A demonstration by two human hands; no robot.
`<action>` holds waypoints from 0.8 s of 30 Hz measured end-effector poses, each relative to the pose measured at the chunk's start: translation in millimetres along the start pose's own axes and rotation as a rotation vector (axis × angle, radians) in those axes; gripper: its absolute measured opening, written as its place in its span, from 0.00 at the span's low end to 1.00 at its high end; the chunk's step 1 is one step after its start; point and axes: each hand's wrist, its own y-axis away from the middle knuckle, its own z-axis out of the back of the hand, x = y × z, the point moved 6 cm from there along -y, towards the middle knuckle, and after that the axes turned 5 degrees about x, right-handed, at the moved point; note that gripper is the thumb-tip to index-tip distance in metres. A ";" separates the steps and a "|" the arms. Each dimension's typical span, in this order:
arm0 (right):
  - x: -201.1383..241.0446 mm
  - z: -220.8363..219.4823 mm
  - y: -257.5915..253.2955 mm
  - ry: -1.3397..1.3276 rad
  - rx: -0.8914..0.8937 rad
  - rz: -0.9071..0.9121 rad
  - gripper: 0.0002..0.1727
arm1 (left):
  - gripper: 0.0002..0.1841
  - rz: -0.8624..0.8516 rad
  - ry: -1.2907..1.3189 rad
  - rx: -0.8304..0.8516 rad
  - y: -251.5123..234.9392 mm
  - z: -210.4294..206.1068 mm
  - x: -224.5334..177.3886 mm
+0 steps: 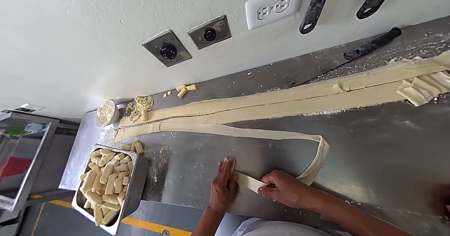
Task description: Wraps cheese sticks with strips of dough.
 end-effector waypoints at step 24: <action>0.1 -5.9 13.3 -0.010 -0.118 0.119 0.20 | 0.13 0.073 -0.028 -0.119 -1.2 7.5 0.1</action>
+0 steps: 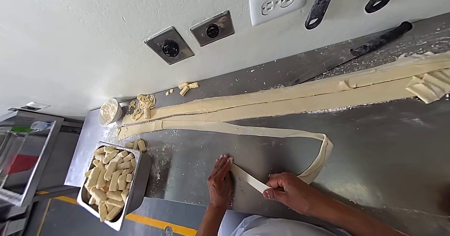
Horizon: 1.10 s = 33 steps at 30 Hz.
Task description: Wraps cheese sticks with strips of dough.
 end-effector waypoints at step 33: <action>-1.8 -30.3 -42.2 -0.235 0.292 -0.084 0.18 | 0.17 0.152 0.228 0.339 6.8 -17.3 -40.3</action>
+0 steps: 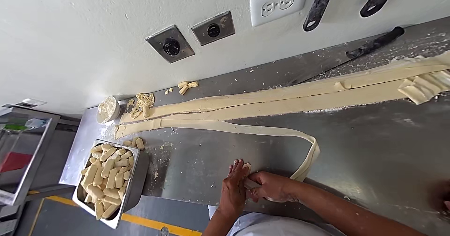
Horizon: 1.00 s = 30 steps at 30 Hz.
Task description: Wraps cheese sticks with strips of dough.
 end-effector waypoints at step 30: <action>121.4 61.2 -34.7 0.873 -0.414 0.130 0.38 | 0.16 0.578 1.094 -0.306 30.9 162.4 28.9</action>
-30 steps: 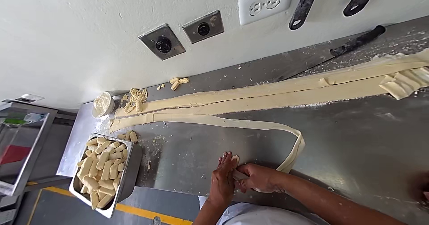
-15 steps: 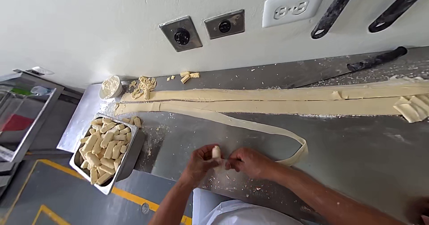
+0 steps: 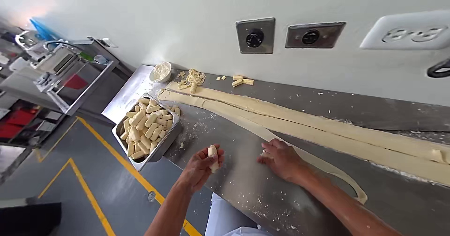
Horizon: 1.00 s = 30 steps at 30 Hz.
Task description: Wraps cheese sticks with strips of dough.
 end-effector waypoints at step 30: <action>-18.2 -36.6 53.5 0.249 -0.290 0.349 0.12 | 0.20 -0.356 -0.178 -0.837 -7.0 146.3 -116.3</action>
